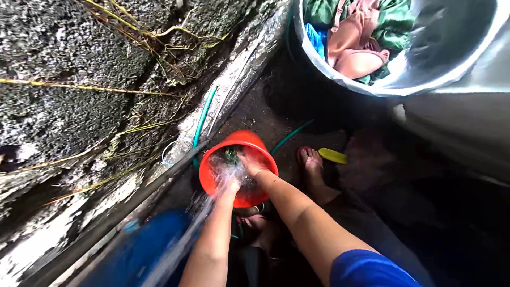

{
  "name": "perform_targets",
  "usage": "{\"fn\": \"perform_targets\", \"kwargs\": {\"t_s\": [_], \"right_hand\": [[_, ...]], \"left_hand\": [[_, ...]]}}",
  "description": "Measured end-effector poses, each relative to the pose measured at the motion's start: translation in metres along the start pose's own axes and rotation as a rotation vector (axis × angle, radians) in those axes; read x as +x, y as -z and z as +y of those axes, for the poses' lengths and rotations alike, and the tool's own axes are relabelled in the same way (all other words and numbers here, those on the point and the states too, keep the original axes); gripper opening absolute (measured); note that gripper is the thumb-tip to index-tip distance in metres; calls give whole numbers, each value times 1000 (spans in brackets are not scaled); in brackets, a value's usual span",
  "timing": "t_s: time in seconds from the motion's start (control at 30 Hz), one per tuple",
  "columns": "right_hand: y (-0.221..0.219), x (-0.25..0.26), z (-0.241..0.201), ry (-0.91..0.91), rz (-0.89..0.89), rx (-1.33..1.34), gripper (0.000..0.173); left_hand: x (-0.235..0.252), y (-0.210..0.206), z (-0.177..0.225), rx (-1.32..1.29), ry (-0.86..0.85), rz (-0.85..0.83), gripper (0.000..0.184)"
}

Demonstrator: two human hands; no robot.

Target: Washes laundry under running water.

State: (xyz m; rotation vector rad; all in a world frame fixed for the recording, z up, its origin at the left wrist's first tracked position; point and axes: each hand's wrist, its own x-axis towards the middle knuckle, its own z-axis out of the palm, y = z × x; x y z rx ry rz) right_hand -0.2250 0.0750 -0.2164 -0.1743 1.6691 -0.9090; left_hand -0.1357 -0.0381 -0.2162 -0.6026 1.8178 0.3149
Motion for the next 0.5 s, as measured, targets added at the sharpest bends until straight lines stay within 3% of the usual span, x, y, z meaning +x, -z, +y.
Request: {"fn": "perform_targets", "kwargs": {"t_s": [0.03, 0.1, 0.17, 0.2, 0.27, 0.37, 0.43, 0.47, 0.5], "right_hand": [[2, 0, -4, -13, -4, -49, 58], [6, -5, -14, -55, 11, -109, 53], [12, -17, -32, -100, 105, -106, 39], [12, -26, -38, -102, 177, -84, 39], [5, -47, -45, -80, 291, -4, 48], [-18, -99, -64, -40, 308, 120, 53], [-37, -143, -84, 16, 300, 174, 53], [-45, -166, -96, 63, 294, 188, 53], [-52, -188, -107, 123, 293, 199, 53]], "left_hand": [[-6, 21, 2, -15, -47, -35, 59], [-16, 47, 2, -206, -72, 61, 62], [-31, 54, 5, -695, -34, 201, 59], [-45, 51, 7, -1000, -8, 234, 54], [-75, 44, 14, -1362, 53, 183, 60], [-122, 35, 23, -1668, 21, 117, 69], [-164, 34, 15, -1780, -42, 163, 61], [-196, 52, 21, -1827, 84, 160, 54], [-236, 93, 39, -1825, 398, 110, 50]]}}
